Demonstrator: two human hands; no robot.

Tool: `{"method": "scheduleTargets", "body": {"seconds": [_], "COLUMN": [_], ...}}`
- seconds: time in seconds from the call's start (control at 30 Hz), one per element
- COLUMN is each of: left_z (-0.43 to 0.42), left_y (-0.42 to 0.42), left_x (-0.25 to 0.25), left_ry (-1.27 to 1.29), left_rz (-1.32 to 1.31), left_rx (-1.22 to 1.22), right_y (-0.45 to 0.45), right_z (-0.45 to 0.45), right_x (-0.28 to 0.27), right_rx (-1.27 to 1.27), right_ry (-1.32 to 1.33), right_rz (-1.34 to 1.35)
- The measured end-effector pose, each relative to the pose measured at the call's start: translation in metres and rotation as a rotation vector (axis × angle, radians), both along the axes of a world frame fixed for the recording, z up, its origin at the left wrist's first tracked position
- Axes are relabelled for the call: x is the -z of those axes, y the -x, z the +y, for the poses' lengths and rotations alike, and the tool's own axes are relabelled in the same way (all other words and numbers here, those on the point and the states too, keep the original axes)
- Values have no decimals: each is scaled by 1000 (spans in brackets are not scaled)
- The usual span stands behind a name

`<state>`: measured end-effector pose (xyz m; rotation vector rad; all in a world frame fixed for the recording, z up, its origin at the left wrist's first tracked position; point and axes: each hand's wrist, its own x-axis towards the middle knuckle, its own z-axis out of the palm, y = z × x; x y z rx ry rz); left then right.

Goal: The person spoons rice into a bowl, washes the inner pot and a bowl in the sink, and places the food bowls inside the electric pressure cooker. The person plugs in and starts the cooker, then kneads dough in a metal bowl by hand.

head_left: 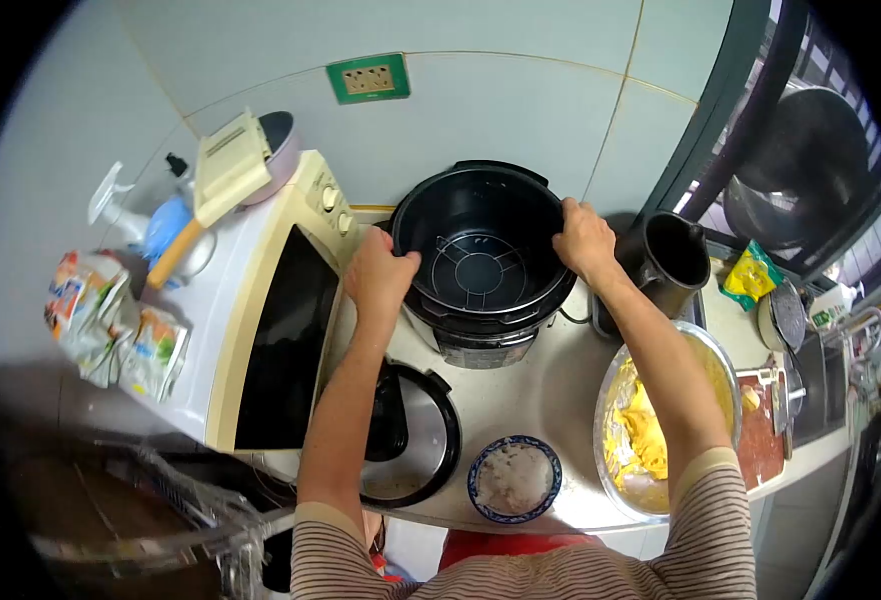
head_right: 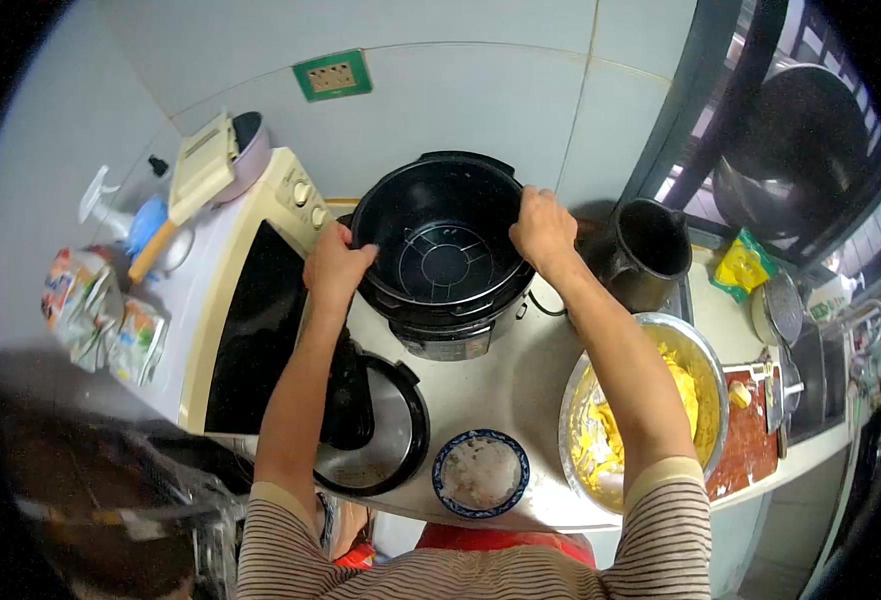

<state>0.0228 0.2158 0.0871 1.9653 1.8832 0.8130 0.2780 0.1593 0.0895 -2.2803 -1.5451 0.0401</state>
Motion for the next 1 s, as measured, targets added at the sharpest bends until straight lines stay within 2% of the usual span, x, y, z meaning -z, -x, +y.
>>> {"method": "scheduleTargets", "body": {"seconds": [0.1, 0.17, 0.23, 0.33, 0.37, 0.43, 0.5, 0.57, 0.63, 0.73, 0.77, 0.83, 0.9, 0.97, 1.0], "left_z": [24, 38, 32, 6, -4, -19, -57, -97, -142, -206, -245, -297, -356, -405, -434], "left_y": [9, 11, 7, 1, -1, -6, -23, -47, -71, -120, -137, -178, -221, -274, -300], "left_x": [14, 20, -14, -76, -91, -104, -118, -122, -129, -122, -114, -104, -94, -74, -61], "left_ry": [-3, -116, -134, -272, -292, -270, -79, 23, 175, 388, 399, 459, 508, 803, 749], "left_rz": [-49, -312, -554, -590, -635, -716, -1003, -1114, -1043, -1002, -975, -965, -930, -999, -992], "left_rx": [55, 67, 135, 251, 322, 408, 567, 614, 693, 897, 822, 870, 952, 844, 827], "right_y": [-2, -4, -1, 2, -7, -16, -20, -27, -45, -67, -81, -104, -127, -157, -173], "right_z": [2, 3, -6, -37, -44, -71, -115, -169, -223, -339, -380, -451, -525, -604, -642], "right_x": [-3, -12, -43, -90, -90, -98, -117, -129, -126, -136, -125, -116, -102, -81, -69], "right_rx": [7, 18, 41, 53, 23, 10, 30, 57, 34, 148, 123, 151, 174, 182, 155], "right_ry": [-102, -187, -270, -392, -482, -625, -661, -708, -753, -662, -685, -783, -827, -791, -791], "right_rz": [102, 224, 361, 506, 544, 583, 581, 602, 690, 648, 798, 773, 866, 938, 945]}}
